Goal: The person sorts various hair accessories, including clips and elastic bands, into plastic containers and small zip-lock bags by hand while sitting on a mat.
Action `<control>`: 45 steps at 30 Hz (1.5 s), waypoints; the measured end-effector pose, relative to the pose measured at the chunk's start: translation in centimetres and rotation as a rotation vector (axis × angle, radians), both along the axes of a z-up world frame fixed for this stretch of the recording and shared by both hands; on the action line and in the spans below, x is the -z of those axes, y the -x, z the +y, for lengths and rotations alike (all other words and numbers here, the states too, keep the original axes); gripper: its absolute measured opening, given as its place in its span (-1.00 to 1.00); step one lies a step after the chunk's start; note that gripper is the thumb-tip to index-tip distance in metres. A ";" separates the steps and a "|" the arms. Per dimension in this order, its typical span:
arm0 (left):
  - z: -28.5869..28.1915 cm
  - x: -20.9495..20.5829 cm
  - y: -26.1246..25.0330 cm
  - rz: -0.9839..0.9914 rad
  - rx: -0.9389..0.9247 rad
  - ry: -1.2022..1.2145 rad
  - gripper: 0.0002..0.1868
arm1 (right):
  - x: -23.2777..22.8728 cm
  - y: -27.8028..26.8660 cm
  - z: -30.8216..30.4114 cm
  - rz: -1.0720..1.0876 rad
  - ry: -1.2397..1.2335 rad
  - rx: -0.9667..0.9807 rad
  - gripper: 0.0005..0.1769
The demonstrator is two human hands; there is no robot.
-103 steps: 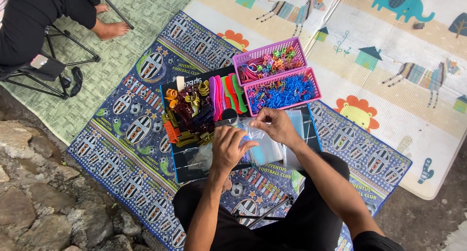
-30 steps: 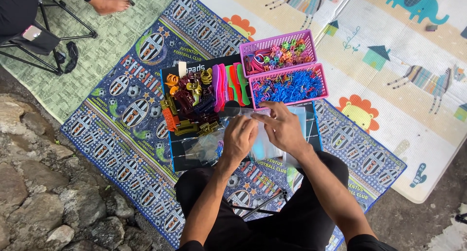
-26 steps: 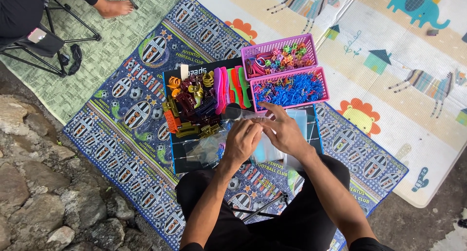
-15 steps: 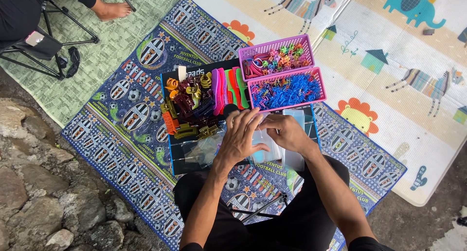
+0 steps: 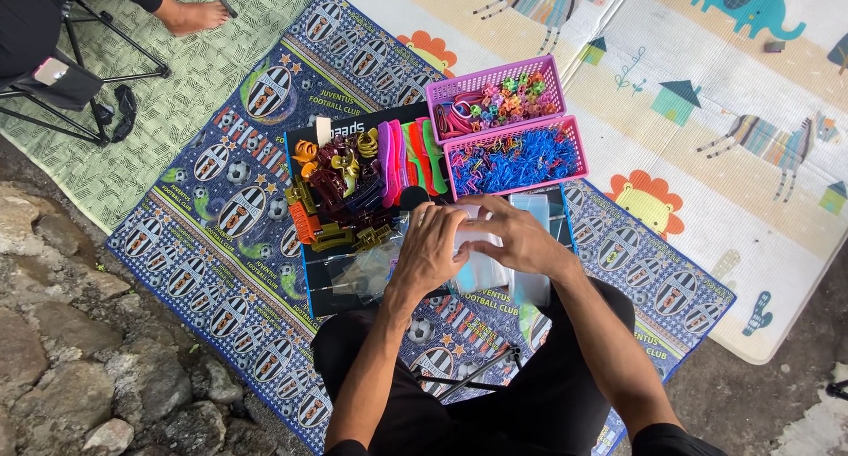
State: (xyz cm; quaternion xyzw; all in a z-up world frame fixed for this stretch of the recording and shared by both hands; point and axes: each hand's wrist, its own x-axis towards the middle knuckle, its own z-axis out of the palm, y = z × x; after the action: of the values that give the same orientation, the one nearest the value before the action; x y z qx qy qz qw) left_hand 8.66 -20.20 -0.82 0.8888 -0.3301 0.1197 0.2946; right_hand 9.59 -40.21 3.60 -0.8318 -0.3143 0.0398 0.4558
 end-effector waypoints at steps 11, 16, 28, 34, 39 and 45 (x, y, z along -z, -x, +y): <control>-0.1 0.6 0.3 0.174 -0.084 0.156 -0.52 | 0.6 -1.1 -2.1 0.129 -0.241 0.003 -0.80; 0.3 1.2 0.5 0.483 -0.111 0.487 -0.50 | 4.8 -3.5 -4.5 0.149 -0.404 0.198 -0.70; -0.6 1.2 0.8 0.505 -0.096 0.511 -0.47 | 10.0 -6.2 -3.2 -0.085 0.672 0.541 -0.53; -0.4 2.0 0.7 0.564 -0.084 0.518 -0.44 | 12.4 -7.1 -2.9 -0.143 0.612 0.485 -0.76; -0.2 2.5 0.5 0.605 -0.080 0.536 -0.40 | 12.2 -7.4 -2.7 -0.225 0.535 0.506 -0.88; -0.5 2.8 0.5 0.543 -0.101 0.435 -0.42 | 10.9 -7.3 -2.9 -0.288 0.361 0.526 -0.86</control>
State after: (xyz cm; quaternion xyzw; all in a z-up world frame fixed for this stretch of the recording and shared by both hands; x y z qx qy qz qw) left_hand 8.18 -20.66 -3.66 0.8198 -0.1622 -0.0389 0.5479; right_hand 16.94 -43.11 -7.29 -0.9485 -0.1384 -0.1418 0.2473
